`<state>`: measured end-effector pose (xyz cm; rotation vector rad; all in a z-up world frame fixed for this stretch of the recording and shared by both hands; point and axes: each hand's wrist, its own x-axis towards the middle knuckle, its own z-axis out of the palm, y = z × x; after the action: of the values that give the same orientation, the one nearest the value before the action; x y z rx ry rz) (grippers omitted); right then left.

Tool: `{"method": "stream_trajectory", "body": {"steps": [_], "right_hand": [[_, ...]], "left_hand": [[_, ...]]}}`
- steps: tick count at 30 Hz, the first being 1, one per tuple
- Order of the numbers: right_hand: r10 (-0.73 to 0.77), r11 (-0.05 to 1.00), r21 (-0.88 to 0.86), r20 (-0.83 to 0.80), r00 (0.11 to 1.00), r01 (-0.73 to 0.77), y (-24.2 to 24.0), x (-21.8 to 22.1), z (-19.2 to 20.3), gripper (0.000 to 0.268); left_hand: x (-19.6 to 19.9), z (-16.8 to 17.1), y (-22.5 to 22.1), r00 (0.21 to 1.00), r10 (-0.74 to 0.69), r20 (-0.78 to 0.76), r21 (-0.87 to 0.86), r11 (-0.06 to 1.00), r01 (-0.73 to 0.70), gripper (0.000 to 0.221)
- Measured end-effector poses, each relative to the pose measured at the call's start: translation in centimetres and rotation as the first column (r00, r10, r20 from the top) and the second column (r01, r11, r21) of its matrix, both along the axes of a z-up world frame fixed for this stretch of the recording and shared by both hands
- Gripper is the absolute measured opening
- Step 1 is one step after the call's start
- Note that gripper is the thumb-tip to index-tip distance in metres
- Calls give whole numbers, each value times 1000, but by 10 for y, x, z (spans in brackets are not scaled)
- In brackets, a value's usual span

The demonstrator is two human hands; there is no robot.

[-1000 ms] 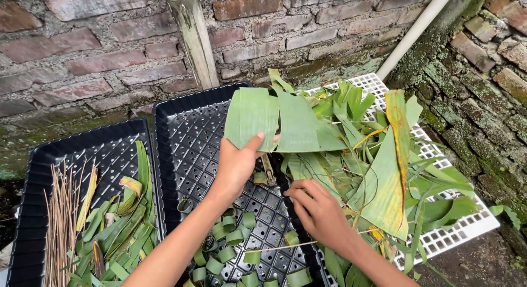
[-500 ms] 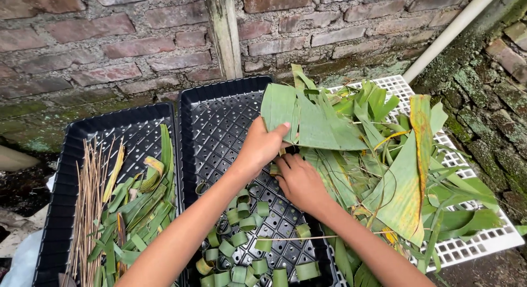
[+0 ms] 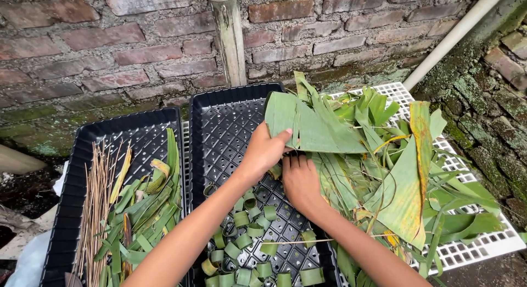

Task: Rolling long green leaves into cylinders and cutting them into small segments using scissors.

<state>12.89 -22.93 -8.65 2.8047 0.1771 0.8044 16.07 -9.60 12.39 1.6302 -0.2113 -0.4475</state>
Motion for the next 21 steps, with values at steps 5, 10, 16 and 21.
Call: {"method": "stream_trajectory", "body": {"steps": [5,10,16,21], "right_hand": [[23,1000,-12,-1,1000,-23,2,-46,55,23],[48,981,191,-389,920,30,-15,-99,76,13],[140,980,188,-403,904,-68,-30,-101,74,14],[247,917,388,-363,899,-95,-30,-96,87,7]], "left_hand": [[-17,25,1,997,-13,72,91,996,7,66],[-7,17,-8,1000,30,7,210,977,-31,35],[-10,15,-7,998,-33,58,254,967,18,41],[-7,10,-2,997,-19,69,217,976,4,40]]}}
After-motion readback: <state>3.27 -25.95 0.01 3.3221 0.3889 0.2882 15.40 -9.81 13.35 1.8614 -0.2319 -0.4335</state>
